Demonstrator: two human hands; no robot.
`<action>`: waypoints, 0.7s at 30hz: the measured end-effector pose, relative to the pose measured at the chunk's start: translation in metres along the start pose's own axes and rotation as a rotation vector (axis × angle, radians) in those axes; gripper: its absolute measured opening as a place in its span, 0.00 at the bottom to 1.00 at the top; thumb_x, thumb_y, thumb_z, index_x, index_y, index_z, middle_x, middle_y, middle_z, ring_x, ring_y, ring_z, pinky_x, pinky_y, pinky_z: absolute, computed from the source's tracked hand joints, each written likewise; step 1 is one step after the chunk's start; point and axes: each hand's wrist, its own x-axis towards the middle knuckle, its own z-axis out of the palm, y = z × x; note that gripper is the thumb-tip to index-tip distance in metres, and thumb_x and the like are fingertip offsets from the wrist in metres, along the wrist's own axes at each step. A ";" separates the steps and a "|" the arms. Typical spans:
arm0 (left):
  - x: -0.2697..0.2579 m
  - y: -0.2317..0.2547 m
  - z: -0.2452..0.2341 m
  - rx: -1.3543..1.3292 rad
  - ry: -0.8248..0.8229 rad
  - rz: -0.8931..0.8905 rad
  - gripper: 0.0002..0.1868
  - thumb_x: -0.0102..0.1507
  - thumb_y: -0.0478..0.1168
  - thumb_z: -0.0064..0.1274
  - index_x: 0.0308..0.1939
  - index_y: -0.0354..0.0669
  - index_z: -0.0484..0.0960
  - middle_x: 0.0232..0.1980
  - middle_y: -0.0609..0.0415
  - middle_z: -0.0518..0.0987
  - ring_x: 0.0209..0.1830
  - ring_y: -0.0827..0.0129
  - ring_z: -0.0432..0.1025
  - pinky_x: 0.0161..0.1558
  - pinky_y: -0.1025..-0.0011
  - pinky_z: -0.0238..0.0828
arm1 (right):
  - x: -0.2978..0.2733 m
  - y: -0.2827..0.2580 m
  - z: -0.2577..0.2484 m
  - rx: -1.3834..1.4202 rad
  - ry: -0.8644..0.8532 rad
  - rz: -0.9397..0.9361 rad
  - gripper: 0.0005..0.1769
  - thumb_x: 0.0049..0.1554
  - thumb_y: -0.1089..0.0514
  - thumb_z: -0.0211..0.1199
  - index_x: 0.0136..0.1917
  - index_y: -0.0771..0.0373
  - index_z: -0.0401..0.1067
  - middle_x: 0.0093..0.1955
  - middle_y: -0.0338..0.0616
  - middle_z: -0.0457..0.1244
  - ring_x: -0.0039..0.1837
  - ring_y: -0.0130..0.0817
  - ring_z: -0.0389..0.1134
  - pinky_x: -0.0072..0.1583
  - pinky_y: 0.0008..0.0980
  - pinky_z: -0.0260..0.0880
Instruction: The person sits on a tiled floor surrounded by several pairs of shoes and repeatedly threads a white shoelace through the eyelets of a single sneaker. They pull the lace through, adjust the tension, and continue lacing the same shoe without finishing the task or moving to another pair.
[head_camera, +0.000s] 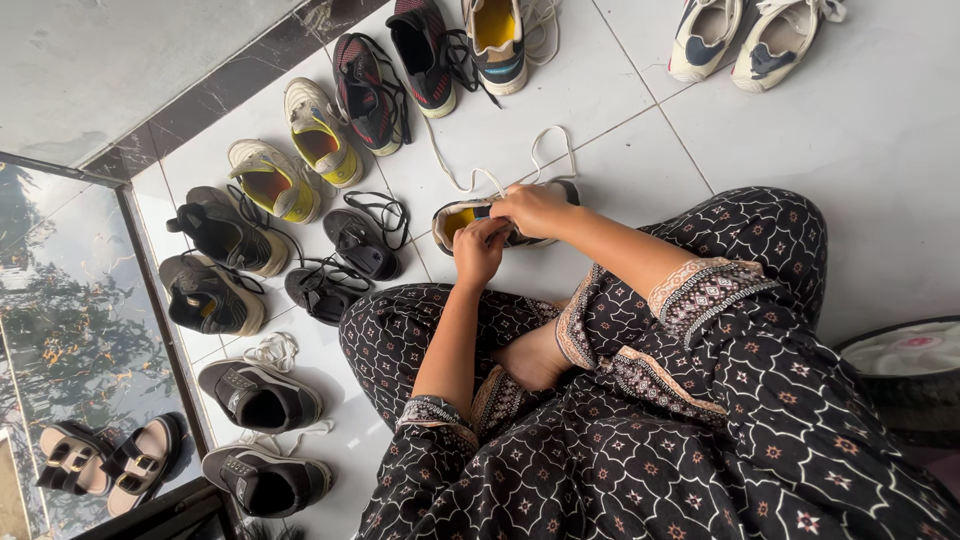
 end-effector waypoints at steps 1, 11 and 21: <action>0.000 0.000 0.000 0.000 0.019 0.014 0.08 0.56 0.36 0.62 0.40 0.46 0.87 0.43 0.55 0.86 0.47 0.60 0.78 0.47 0.63 0.65 | -0.001 0.001 -0.002 0.034 0.007 -0.037 0.12 0.56 0.61 0.61 0.51 0.46 0.77 0.46 0.44 0.68 0.48 0.43 0.71 0.45 0.43 0.70; 0.012 -0.034 -0.002 -0.508 -0.100 -0.277 0.11 0.60 0.33 0.63 0.47 0.36 0.85 0.37 0.56 0.85 0.34 0.78 0.75 0.39 0.76 0.73 | -0.007 -0.001 -0.009 -0.061 0.322 -0.489 0.08 0.51 0.63 0.68 0.45 0.56 0.74 0.47 0.36 0.68 0.59 0.38 0.68 0.60 0.39 0.70; 0.011 -0.020 -0.005 -0.403 -0.079 -0.203 0.10 0.59 0.33 0.61 0.44 0.44 0.85 0.40 0.56 0.86 0.38 0.71 0.79 0.42 0.72 0.74 | -0.014 -0.060 -0.075 0.817 0.543 -0.328 0.05 0.72 0.59 0.51 0.58 0.63 0.61 0.45 0.42 0.66 0.46 0.27 0.69 0.52 0.28 0.73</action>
